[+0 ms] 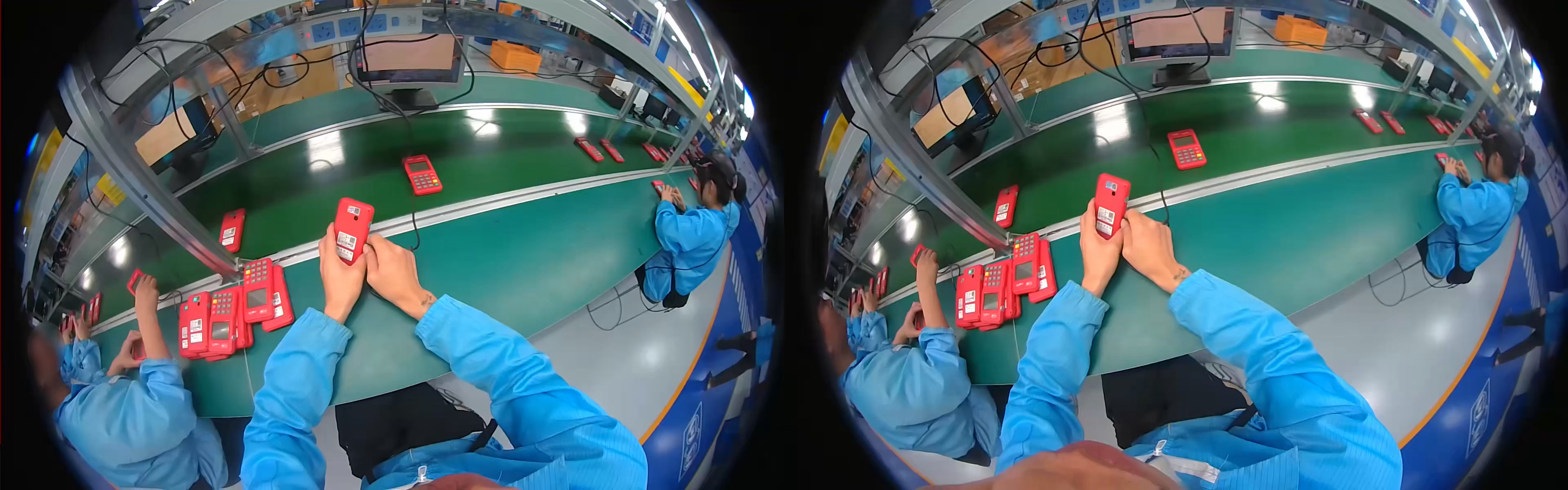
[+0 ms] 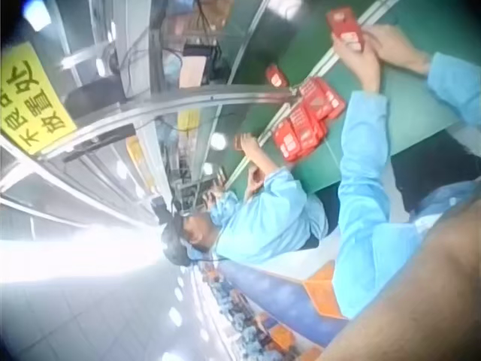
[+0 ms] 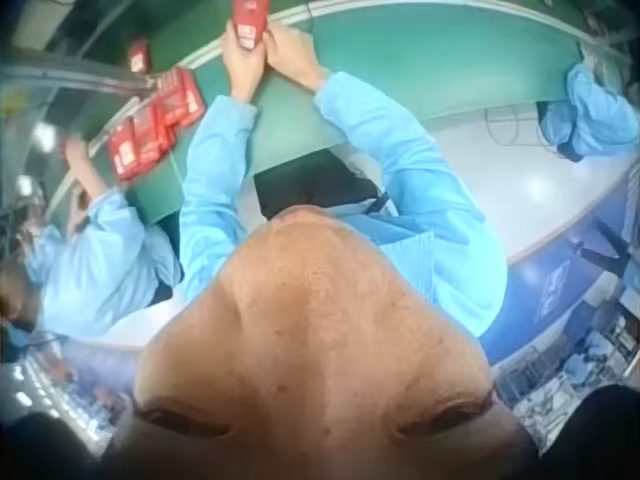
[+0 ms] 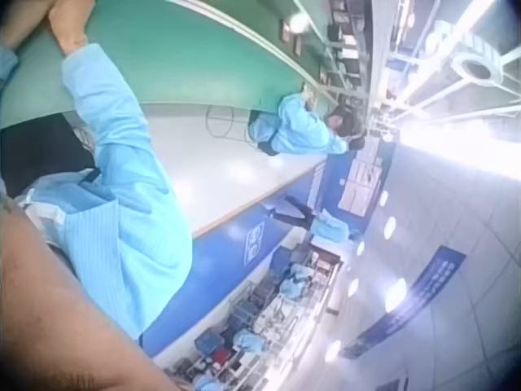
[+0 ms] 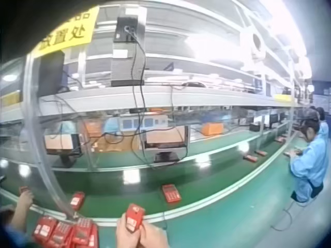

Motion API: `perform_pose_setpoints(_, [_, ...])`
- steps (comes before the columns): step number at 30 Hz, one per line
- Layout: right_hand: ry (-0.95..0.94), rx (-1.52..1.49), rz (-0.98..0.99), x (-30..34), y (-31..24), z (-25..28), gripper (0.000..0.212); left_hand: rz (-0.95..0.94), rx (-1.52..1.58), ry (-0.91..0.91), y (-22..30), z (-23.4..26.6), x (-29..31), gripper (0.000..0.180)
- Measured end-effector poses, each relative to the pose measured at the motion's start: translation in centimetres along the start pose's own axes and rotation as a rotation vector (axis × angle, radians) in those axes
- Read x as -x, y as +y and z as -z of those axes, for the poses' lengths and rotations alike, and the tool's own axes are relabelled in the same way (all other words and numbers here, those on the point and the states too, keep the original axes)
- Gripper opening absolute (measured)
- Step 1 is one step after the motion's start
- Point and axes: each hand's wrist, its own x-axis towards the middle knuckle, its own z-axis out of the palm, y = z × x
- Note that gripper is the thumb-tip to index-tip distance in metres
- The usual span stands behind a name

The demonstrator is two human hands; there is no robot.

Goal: The person tests handheld electronic devices on an assembly line by taking them from the conveyor belt, plugging a cable into each device, unplugging the cable, and placing them onto the table and belt.

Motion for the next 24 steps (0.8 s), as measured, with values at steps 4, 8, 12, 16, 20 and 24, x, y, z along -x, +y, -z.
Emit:
perform_pose_setpoints(4, [0.063,0.038,0.008,0.0,-1.1,0.6,0.015,-0.002,-0.026,-0.015,1.5,0.4,-0.3,0.079])
perform_pose_setpoints(8, [0.043,0.131,-0.022,-0.7,-1.8,1.5,0.014,-0.010,0.000,-0.022,2.2,0.5,-0.7,0.078])
perform_pose_setpoints(12, [-0.033,0.219,0.061,-0.6,-1.2,2.9,0.015,0.158,0.100,0.075,-0.2,2.2,-2.8,0.076])
perform_pose_setpoints(16, [0.057,0.164,0.053,-1.2,2.2,3.3,0.015,0.072,0.026,0.134,-0.7,2.9,-2.9,0.079])
perform_pose_setpoints(20, [0.078,0.315,-0.101,-3.1,3.7,2.9,0.030,0.004,-0.082,0.137,-0.2,1.5,-3.5,0.084])
perform_pose_setpoints(24, [0.213,0.435,-0.002,-5.4,5.4,2.1,0.046,0.060,-0.412,0.235,-1.6,1.2,-5.8,0.079])
